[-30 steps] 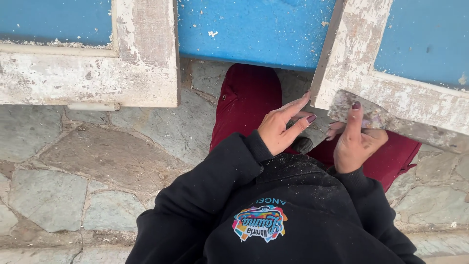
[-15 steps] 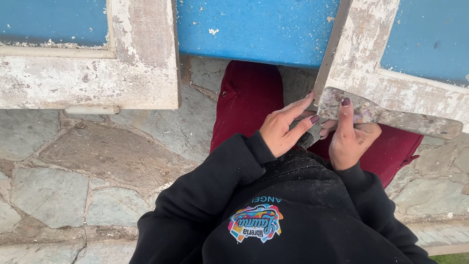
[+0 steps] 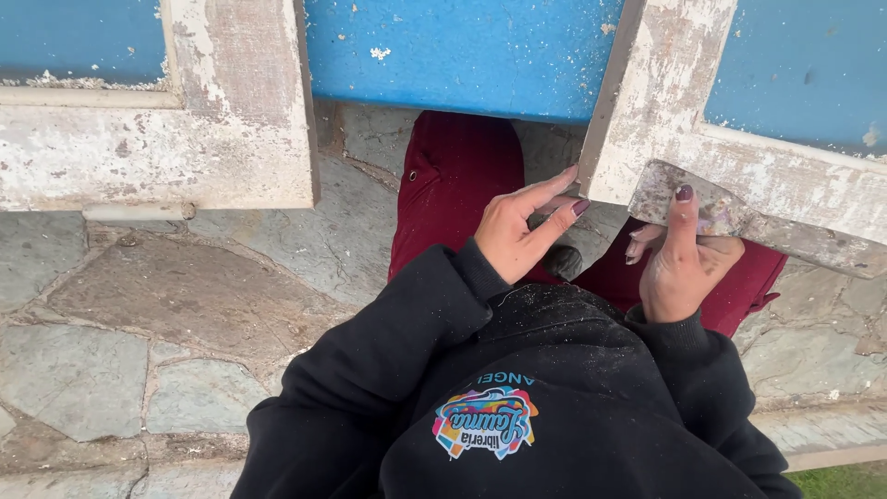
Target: Scraping old paint from a wooden window frame using a putty knife.
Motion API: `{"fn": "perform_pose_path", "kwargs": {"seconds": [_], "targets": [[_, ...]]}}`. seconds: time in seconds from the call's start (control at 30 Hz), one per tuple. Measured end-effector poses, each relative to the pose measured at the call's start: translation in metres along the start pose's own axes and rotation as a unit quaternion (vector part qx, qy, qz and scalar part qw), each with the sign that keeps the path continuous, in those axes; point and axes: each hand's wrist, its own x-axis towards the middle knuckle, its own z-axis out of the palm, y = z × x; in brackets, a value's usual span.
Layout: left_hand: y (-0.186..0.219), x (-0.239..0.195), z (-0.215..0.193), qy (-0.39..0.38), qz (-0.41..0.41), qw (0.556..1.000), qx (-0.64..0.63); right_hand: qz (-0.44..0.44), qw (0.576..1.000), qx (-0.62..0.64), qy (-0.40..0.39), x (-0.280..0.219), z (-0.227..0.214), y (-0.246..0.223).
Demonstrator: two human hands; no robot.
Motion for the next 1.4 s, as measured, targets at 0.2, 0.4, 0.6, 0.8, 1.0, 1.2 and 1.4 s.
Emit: {"fn": "perform_pose_path", "kwargs": {"seconds": [0.2, 0.4, 0.6, 0.8, 1.0, 1.2, 1.4], "targets": [[0.011, 0.022, 0.025, 0.094, -0.068, 0.992, 0.039, -0.083, 0.984, -0.150, -0.050, 0.001, -0.042, 0.009], [-0.030, 0.024, 0.030, 0.061, -0.096, 0.975, -0.192, -0.065, 0.986, -0.123, -0.095, 0.015, -0.055, -0.012], [-0.056, 0.021, 0.030, -0.001, -0.064, 0.943, -0.327, 0.006, 0.992, -0.040, -0.120, 0.051, -0.030, -0.008], [-0.071, 0.022, 0.030, -0.018, -0.036, 0.943, -0.329, -0.044, 0.983, -0.100, -0.144, 0.067, -0.019, -0.008], [-0.055, 0.018, 0.032, 0.006, -0.017, 0.958, -0.285, -0.062, 0.959, -0.156, -0.227, 0.079, -0.014, -0.030], [-0.058, 0.017, 0.035, 0.040, -0.025, 0.965, -0.257, -0.072, 0.943, -0.161, -0.282, 0.094, -0.019, -0.021], [-0.058, 0.017, 0.036, 0.049, -0.025, 0.972, -0.229, -0.054, 0.923, -0.181, -0.336, 0.101, -0.003, -0.054]]}}
